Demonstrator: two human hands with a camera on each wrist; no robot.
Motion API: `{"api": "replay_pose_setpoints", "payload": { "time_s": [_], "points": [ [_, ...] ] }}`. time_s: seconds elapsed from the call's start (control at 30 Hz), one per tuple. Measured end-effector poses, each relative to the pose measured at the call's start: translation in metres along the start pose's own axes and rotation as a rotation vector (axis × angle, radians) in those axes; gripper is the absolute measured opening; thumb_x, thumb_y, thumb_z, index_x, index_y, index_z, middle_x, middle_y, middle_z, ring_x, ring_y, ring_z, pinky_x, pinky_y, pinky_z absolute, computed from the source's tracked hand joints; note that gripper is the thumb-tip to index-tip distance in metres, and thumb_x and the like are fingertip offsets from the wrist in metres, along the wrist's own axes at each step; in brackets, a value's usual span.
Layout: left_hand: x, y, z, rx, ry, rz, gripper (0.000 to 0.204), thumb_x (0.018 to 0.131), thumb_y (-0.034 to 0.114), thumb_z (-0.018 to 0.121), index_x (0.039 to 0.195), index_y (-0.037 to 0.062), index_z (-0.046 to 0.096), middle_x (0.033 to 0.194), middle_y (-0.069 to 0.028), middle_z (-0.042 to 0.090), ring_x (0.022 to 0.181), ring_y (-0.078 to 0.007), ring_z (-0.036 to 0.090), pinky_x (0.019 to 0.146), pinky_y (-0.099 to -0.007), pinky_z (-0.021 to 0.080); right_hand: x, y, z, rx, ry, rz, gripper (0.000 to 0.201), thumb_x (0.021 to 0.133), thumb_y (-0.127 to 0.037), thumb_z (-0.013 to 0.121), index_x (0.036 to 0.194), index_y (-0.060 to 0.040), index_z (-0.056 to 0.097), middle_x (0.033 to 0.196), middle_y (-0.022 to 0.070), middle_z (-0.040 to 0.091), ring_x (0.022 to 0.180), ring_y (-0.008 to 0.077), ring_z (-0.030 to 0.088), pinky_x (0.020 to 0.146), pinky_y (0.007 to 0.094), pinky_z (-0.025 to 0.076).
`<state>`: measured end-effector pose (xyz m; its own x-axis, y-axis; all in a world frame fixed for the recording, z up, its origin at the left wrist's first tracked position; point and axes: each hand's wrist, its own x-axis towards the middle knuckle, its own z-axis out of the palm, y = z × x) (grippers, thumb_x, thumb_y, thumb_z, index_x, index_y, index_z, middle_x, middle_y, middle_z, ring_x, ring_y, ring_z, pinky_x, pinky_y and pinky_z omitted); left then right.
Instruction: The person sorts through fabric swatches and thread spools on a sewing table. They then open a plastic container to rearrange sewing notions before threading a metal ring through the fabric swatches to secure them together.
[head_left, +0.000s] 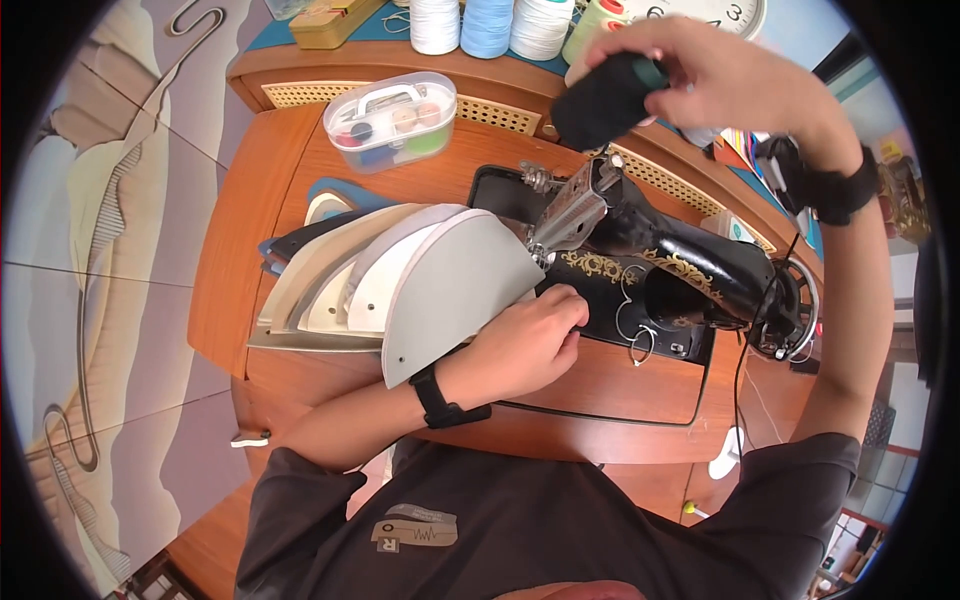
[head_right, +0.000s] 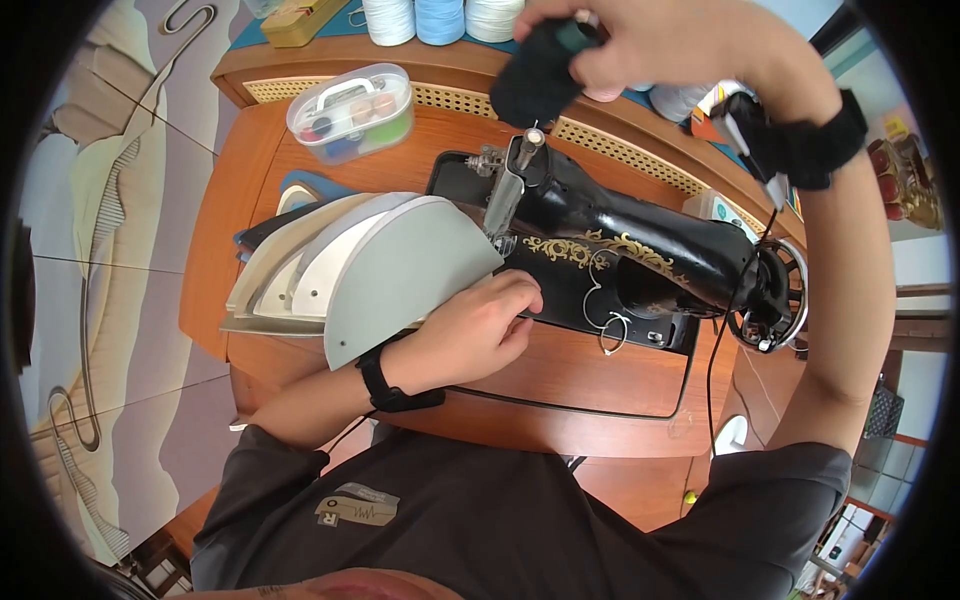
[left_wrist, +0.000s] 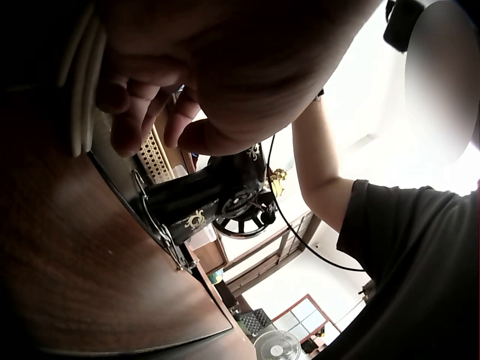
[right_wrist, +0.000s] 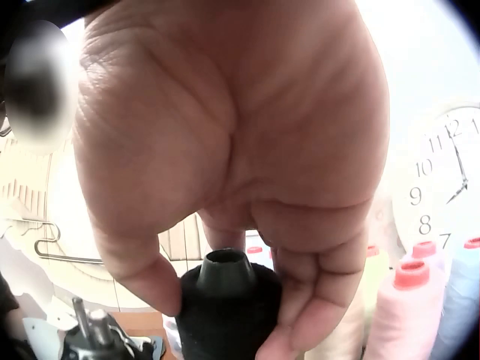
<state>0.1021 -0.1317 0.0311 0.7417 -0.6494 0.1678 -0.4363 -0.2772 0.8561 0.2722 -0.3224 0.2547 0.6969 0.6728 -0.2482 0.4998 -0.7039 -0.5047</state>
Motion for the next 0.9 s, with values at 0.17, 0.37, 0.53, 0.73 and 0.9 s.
{"api": "replay_pose_setpoints", "payload": {
  "time_s": [0.17,0.37,0.53,0.73,0.9],
  "points": [
    [0.001,0.000,0.000,0.016,0.003,0.008,0.015,0.087,0.000,0.063,0.101,-0.0008,0.058,0.108,-0.0142,0.061,0.087,-0.0330,0.066,0.076,-0.0420,0.055,0.040,-0.037,-0.025,-0.306,-0.021,0.052,0.047,0.079,-0.012,0.058,0.122,0.0064,0.064,0.102,0.0232,0.072,0.093,0.0324,0.069,0.085,0.0399,0.056],
    [0.002,-0.001,0.002,-0.009,0.041,0.028,0.015,0.088,-0.001,0.063,0.101,-0.0018,0.058,0.107,-0.0148,0.061,0.085,-0.0334,0.066,0.075,-0.0412,0.056,0.054,-0.050,-0.025,-0.529,-0.035,-0.008,0.048,0.082,-0.011,0.062,0.129,0.0017,0.063,0.105,0.0206,0.072,0.095,0.0348,0.069,0.086,0.0389,0.055],
    [0.001,0.000,0.000,-0.020,0.023,0.022,0.014,0.088,-0.001,0.063,0.101,-0.0020,0.058,0.107,-0.0150,0.061,0.085,-0.0334,0.066,0.075,-0.0413,0.055,0.063,-0.051,-0.017,-0.554,-0.086,0.083,0.046,0.085,-0.011,0.062,0.130,-0.0023,0.061,0.103,0.0185,0.073,0.094,0.0340,0.069,0.084,0.0396,0.055],
    [0.001,-0.001,0.002,-0.022,0.030,0.024,0.015,0.088,-0.001,0.063,0.101,-0.0024,0.058,0.109,-0.0148,0.061,0.083,-0.0328,0.066,0.073,-0.0409,0.055,0.068,-0.044,-0.018,-0.571,-0.124,0.058,0.041,0.087,-0.009,0.061,0.128,-0.0022,0.062,0.102,0.0199,0.072,0.094,0.0349,0.069,0.084,0.0410,0.054],
    [0.002,0.001,0.000,-0.018,-0.003,-0.004,0.016,0.088,-0.001,0.063,0.103,-0.0028,0.058,0.113,-0.0138,0.061,0.083,-0.0307,0.067,0.073,-0.0391,0.057,0.075,-0.020,-0.011,-0.607,0.028,0.032,0.042,0.087,-0.009,0.062,0.128,-0.0009,0.063,0.104,0.0218,0.072,0.096,0.0364,0.069,0.086,0.0419,0.055]
  ]
}}
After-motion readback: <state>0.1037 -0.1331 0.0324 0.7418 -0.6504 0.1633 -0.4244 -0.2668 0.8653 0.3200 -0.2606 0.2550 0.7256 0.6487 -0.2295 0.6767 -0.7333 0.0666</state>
